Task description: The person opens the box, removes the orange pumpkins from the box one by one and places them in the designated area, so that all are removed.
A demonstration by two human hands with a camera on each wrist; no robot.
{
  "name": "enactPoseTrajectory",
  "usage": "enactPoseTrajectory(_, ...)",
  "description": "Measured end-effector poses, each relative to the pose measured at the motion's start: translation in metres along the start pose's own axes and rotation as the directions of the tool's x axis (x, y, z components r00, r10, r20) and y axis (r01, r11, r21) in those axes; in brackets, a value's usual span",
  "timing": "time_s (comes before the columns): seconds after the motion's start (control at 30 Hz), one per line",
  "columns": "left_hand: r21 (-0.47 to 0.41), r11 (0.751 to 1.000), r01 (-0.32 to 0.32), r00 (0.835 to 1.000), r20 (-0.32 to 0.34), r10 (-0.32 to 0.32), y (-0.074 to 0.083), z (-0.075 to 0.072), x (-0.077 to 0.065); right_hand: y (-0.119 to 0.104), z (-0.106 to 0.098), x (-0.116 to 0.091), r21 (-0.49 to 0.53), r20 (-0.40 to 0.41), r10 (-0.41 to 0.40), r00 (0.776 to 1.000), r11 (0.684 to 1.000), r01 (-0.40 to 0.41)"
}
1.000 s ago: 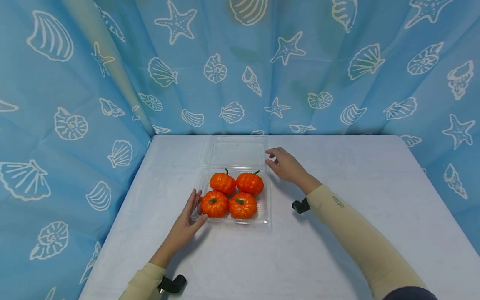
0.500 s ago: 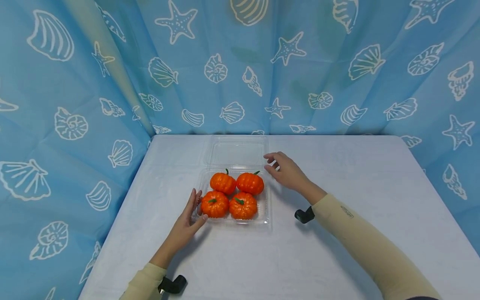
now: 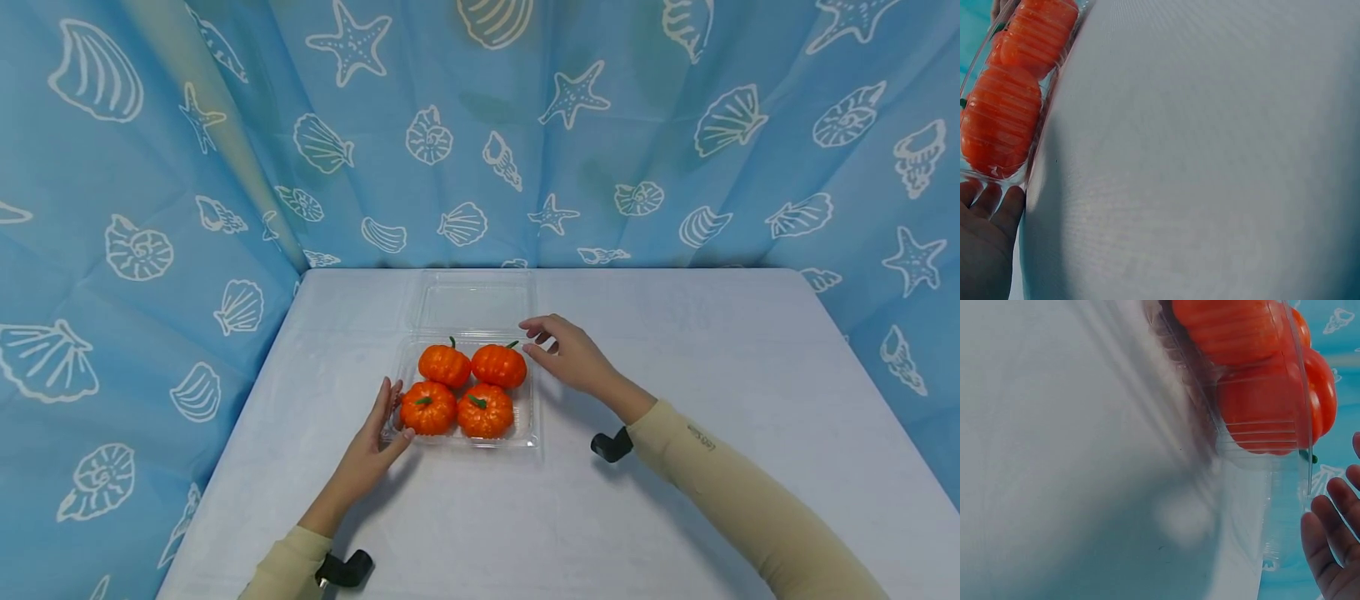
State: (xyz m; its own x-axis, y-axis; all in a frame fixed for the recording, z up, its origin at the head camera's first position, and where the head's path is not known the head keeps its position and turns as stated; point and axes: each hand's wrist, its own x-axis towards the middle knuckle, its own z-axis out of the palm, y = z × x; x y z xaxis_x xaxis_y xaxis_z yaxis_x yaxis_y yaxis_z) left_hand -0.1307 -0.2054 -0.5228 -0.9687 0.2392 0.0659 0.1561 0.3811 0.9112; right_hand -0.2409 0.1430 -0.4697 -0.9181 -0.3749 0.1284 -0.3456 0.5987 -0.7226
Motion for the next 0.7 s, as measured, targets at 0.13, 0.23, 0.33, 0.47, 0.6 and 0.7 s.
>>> enactPoseTrajectory(0.13,-0.004,1.000,0.001,1.000,0.001,-0.001,0.000,0.000,0.000,-0.001,0.002,-0.002,0.021,0.007,-0.026,1.000,0.999,0.026)
enactPoseTrajectory(0.23,-0.010,1.000,0.000,1.000,0.001,0.000,0.000,0.000,0.000,-0.004,0.002,-0.003,0.036,0.030,-0.038,0.999,0.999,0.037)
enactPoseTrajectory(0.33,-0.015,1.000,-0.002,1.000,0.003,0.002,0.000,0.000,0.000,-0.006,0.004,-0.003,0.031,0.054,-0.041,0.998,0.999,0.040)
enactPoseTrajectory(0.47,-0.018,1.000,-0.001,1.000,0.005,0.001,-0.001,0.000,0.000,-0.006,0.007,-0.002,0.009,0.080,-0.038,0.996,0.999,0.038)
enactPoseTrajectory(0.6,-0.015,1.000,-0.002,1.000,0.005,0.002,0.000,0.000,0.000,-0.008,0.010,-0.002,0.006,0.111,-0.025,0.994,1.000,0.025)
enactPoseTrajectory(0.7,-0.010,1.000,-0.001,1.000,0.004,0.001,-0.001,0.000,0.000,-0.009,0.012,-0.002,-0.018,0.134,-0.026,0.991,0.999,0.028)
